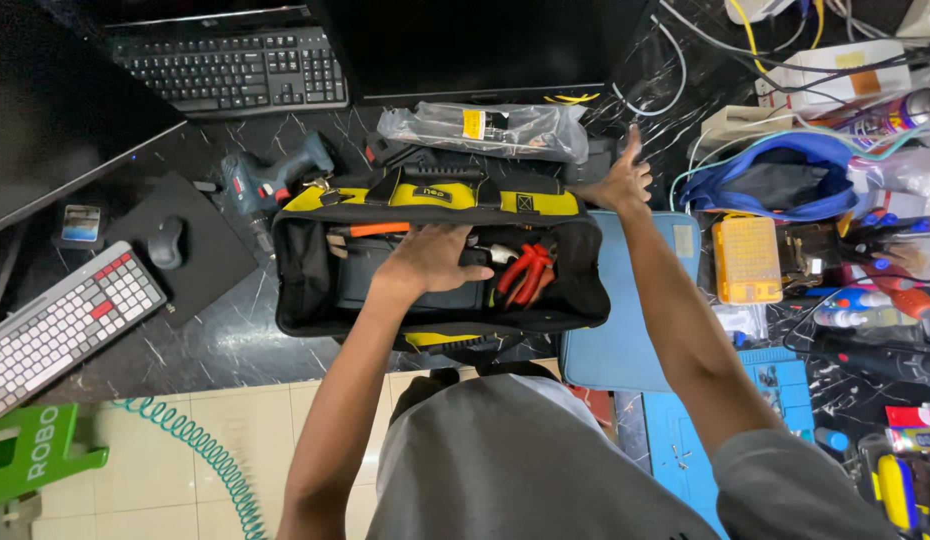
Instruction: The person packs various tools into a yellow and black tool bag. They place a power drill, a battery charger, a tape measure, and other small items into the bag, then close and secure the bag's straps.
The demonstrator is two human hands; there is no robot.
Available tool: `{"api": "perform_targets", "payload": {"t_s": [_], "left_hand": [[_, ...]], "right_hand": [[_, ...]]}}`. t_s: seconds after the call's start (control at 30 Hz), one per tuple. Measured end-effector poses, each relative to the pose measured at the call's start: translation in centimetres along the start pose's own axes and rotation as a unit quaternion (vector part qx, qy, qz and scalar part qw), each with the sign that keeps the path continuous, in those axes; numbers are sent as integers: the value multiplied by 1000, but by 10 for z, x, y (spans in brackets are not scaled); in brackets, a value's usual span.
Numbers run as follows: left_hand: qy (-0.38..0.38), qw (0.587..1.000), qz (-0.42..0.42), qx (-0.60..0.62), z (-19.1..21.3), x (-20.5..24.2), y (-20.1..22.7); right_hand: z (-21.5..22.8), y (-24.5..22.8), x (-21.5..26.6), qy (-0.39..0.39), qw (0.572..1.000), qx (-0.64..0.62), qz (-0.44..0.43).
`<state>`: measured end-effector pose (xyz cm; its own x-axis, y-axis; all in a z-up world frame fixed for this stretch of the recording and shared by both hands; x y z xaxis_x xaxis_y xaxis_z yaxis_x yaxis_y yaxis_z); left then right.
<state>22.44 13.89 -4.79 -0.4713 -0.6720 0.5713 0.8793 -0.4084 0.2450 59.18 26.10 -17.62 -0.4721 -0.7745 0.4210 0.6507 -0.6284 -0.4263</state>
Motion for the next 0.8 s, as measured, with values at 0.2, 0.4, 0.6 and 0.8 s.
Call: {"api": "perform_targets", "payload": {"t_s": [0.2,0.4,0.6,0.8], "left_hand": [[-42,998,-43,21,29,-3,24],[-82,994,-48,60,8,3,28],[-90,991,-64,76,22,55,41],[-126,986,-35,100,-4,63,35]], "right_hand": [[-32,26,-34,16,996,64,54],[-12,9,-14,-62,996,51,48],[66,-79,48,-125,962,151,192],[34,-90,7,-227,880,323,264]]}}
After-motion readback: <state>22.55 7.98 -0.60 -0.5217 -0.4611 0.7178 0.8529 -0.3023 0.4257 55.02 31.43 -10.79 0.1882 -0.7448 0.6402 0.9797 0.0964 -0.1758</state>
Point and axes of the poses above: each hand's wrist, its own x-axis away from the middle knuckle, its own z-axis out of the back of the hand, y = z × x, the point moved 8 cm from there along -x, towards the middle knuckle, and after that the axes turned 12 degrees about -x, right-handed, at the moved point
